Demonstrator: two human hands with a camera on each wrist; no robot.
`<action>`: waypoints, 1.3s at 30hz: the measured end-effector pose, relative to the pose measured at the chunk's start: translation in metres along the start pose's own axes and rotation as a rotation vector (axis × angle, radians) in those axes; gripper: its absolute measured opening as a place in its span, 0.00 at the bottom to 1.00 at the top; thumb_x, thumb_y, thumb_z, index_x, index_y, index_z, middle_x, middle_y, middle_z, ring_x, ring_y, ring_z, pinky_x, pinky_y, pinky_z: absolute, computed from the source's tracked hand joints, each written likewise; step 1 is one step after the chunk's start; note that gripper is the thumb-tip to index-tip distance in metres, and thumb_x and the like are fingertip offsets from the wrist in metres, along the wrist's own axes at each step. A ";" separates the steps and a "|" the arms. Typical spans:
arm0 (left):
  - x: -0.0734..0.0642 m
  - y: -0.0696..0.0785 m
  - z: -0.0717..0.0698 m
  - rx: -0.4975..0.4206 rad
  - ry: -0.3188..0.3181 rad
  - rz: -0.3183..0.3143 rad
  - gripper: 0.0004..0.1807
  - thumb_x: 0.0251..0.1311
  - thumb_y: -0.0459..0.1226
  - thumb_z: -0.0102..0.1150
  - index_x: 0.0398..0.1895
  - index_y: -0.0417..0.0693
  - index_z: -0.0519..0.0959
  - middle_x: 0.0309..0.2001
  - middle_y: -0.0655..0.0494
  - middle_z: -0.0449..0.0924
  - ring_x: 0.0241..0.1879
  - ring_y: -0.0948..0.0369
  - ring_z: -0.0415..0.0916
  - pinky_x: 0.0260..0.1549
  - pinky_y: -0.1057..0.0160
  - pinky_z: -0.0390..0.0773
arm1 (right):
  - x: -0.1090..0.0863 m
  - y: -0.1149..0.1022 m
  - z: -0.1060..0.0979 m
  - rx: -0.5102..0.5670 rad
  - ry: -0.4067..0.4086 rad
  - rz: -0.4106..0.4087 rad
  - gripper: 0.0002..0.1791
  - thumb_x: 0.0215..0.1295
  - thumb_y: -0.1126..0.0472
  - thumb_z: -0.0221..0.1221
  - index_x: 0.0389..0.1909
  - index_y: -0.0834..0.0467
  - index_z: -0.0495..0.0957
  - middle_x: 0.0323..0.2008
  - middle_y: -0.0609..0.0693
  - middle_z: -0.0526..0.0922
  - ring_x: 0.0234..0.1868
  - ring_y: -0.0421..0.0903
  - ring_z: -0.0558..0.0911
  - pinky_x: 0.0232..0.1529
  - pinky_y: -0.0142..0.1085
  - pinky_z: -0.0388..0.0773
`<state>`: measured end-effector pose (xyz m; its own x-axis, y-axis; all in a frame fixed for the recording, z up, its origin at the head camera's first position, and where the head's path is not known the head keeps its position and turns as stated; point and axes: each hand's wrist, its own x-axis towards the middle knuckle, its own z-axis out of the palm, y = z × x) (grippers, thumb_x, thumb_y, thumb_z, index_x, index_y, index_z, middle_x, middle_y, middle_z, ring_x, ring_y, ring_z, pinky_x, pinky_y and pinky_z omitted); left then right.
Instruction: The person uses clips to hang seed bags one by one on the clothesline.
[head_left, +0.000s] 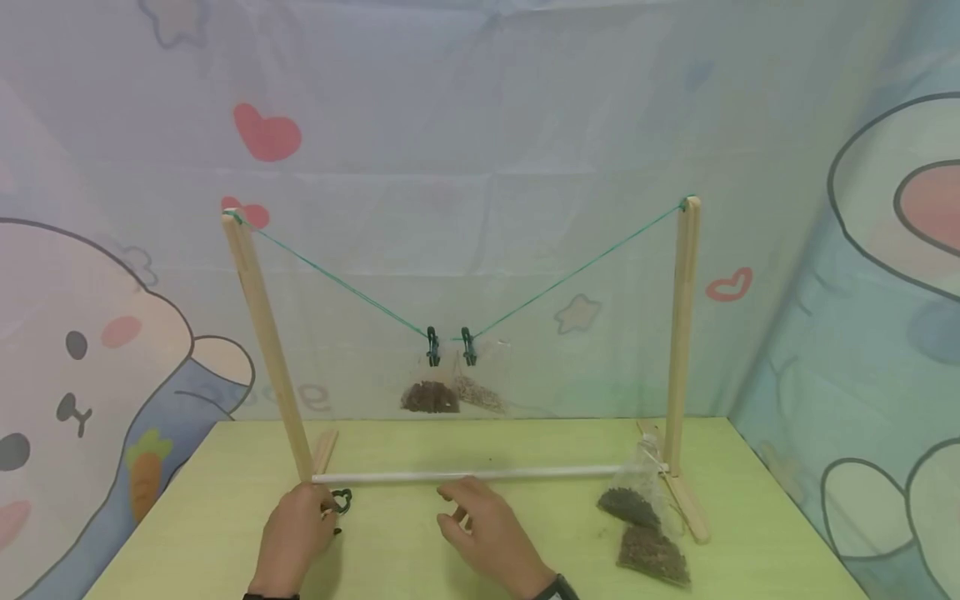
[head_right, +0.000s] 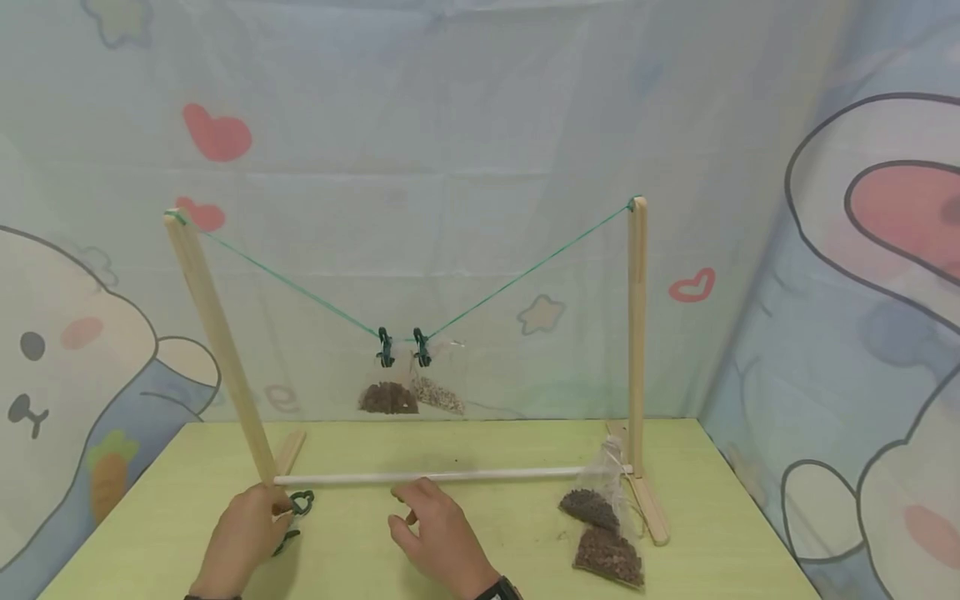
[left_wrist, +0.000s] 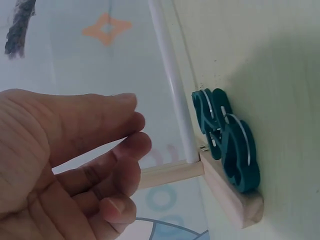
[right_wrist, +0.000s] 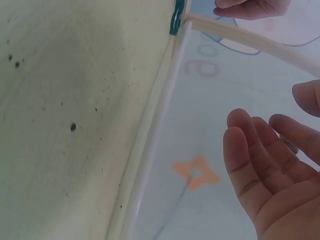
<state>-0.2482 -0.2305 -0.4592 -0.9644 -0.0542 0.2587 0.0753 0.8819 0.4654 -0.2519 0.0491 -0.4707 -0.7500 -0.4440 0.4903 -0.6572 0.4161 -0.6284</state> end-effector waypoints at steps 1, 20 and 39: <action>0.000 -0.001 0.002 -0.003 -0.010 0.002 0.03 0.53 0.24 0.70 0.31 0.34 0.88 0.33 0.43 0.86 0.26 0.59 0.77 0.20 0.61 0.77 | 0.000 0.001 0.001 0.002 -0.005 0.003 0.13 0.73 0.65 0.61 0.55 0.60 0.82 0.49 0.53 0.83 0.36 0.34 0.82 0.34 0.31 0.83; 0.002 -0.007 0.027 0.067 -0.136 -0.080 0.06 0.49 0.21 0.69 0.23 0.38 0.86 0.29 0.45 0.85 0.30 0.51 0.83 0.30 0.49 0.84 | -0.001 0.004 0.010 0.019 -0.097 0.003 0.11 0.74 0.63 0.60 0.53 0.62 0.83 0.45 0.54 0.84 0.32 0.32 0.80 0.31 0.25 0.79; 0.000 0.021 0.025 -0.069 -0.050 0.119 0.13 0.57 0.25 0.70 0.21 0.46 0.79 0.25 0.59 0.73 0.25 0.63 0.68 0.23 0.64 0.71 | -0.003 0.017 -0.010 0.087 -0.093 0.150 0.19 0.75 0.58 0.61 0.61 0.61 0.81 0.50 0.60 0.85 0.35 0.37 0.84 0.35 0.29 0.82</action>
<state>-0.2526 -0.2001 -0.4704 -0.9589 0.0739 0.2740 0.2057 0.8461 0.4918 -0.2609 0.0655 -0.4768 -0.8263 -0.4549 0.3321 -0.5265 0.4145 -0.7423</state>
